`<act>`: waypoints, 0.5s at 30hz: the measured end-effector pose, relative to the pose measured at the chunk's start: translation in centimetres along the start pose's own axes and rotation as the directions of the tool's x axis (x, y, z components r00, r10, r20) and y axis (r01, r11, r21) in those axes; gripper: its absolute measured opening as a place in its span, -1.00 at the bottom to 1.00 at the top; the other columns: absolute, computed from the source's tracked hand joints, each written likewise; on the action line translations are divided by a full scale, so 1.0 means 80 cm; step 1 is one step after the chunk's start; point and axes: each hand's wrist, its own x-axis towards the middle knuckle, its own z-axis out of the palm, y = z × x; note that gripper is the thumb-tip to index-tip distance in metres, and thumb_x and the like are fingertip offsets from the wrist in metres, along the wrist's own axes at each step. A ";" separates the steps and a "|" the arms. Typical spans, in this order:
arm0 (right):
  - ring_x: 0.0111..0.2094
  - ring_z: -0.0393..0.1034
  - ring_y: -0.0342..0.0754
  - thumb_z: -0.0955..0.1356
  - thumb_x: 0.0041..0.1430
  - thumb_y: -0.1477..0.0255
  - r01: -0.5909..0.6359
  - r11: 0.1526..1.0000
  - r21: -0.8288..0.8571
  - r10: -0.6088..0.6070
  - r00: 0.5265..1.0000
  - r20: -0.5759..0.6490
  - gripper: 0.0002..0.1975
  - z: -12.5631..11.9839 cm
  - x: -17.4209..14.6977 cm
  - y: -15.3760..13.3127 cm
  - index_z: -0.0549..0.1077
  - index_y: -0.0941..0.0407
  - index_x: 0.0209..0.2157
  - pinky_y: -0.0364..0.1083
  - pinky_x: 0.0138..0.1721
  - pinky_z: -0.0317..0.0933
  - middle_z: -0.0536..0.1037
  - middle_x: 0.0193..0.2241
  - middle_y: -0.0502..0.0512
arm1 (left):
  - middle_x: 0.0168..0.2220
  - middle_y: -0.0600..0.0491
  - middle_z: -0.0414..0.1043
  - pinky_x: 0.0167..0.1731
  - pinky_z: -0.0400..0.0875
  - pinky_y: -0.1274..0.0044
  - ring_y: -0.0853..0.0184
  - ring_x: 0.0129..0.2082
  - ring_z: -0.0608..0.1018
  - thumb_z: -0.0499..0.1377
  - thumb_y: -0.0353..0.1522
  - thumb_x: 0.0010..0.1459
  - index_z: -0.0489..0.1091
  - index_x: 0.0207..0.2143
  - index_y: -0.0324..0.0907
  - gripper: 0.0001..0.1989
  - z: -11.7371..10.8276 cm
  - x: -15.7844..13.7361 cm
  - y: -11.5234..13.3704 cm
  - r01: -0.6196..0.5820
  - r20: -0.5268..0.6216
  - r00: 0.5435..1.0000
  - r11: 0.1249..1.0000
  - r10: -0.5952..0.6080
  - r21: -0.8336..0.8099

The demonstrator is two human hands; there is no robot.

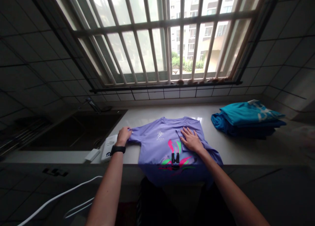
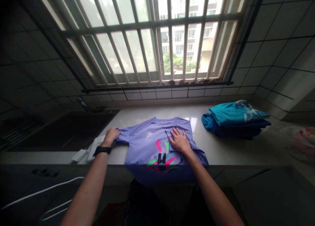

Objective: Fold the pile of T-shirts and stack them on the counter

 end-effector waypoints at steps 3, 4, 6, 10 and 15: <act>0.46 -0.14 0.11 0.10 0.45 0.16 -0.006 1.000 0.008 0.006 1.000 -0.005 -0.41 0.000 0.000 0.001 0.19 0.06 0.39 0.24 0.41 -0.22 0.05 0.45 0.14 | -0.24 -0.15 0.61 -0.20 0.50 0.43 0.10 -0.13 0.62 0.17 -0.32 0.09 0.48 -0.20 -0.23 -0.76 -0.016 0.017 -0.007 0.018 -0.121 0.992 0.979 -0.043 -0.202; 0.46 -0.14 0.11 0.10 0.45 0.16 -0.007 1.000 0.008 0.007 1.000 -0.007 -0.42 0.001 0.000 0.001 0.19 0.06 0.39 0.24 0.41 -0.22 0.05 0.45 0.14 | -0.28 -0.11 0.59 -0.25 0.50 0.44 0.12 -0.17 0.62 0.17 -0.30 0.08 0.47 -0.20 -0.24 -0.75 -0.020 0.022 -0.007 0.031 -0.147 0.986 0.952 -0.080 -0.305; 0.46 -0.13 0.11 0.11 0.45 0.17 -0.003 1.000 0.005 0.003 1.000 -0.007 -0.42 0.001 0.000 0.001 0.19 0.07 0.39 0.24 0.41 -0.22 0.06 0.45 0.14 | -0.35 -0.03 0.53 -0.34 0.50 0.45 0.16 -0.26 0.59 0.20 -0.29 0.03 0.43 -0.23 -0.25 -0.74 -0.026 0.026 -0.007 0.072 -0.130 0.980 0.883 -0.148 -0.463; 0.46 -0.12 0.10 0.11 0.44 0.18 0.006 1.000 -0.001 -0.006 1.000 -0.010 -0.42 0.002 0.001 0.002 0.20 0.06 0.39 0.24 0.41 -0.22 0.08 0.44 0.13 | -0.40 0.04 0.48 -0.37 0.50 0.46 0.23 -0.36 0.56 0.30 -0.35 -0.08 0.41 -0.27 -0.24 -0.71 -0.028 0.019 0.000 0.106 0.070 0.994 0.844 -0.082 -0.525; 0.46 -0.11 0.11 0.10 0.45 0.17 0.004 1.000 -0.009 -0.004 1.000 -0.026 -0.42 0.003 0.001 0.002 0.20 0.05 0.39 0.23 0.40 -0.19 0.09 0.44 0.13 | -0.23 -0.04 0.51 -0.10 0.52 0.38 0.20 -0.16 0.59 0.30 -0.41 0.00 0.38 -0.12 -0.24 -0.64 -0.031 0.008 0.003 0.017 -0.005 1.000 0.899 -0.022 -0.438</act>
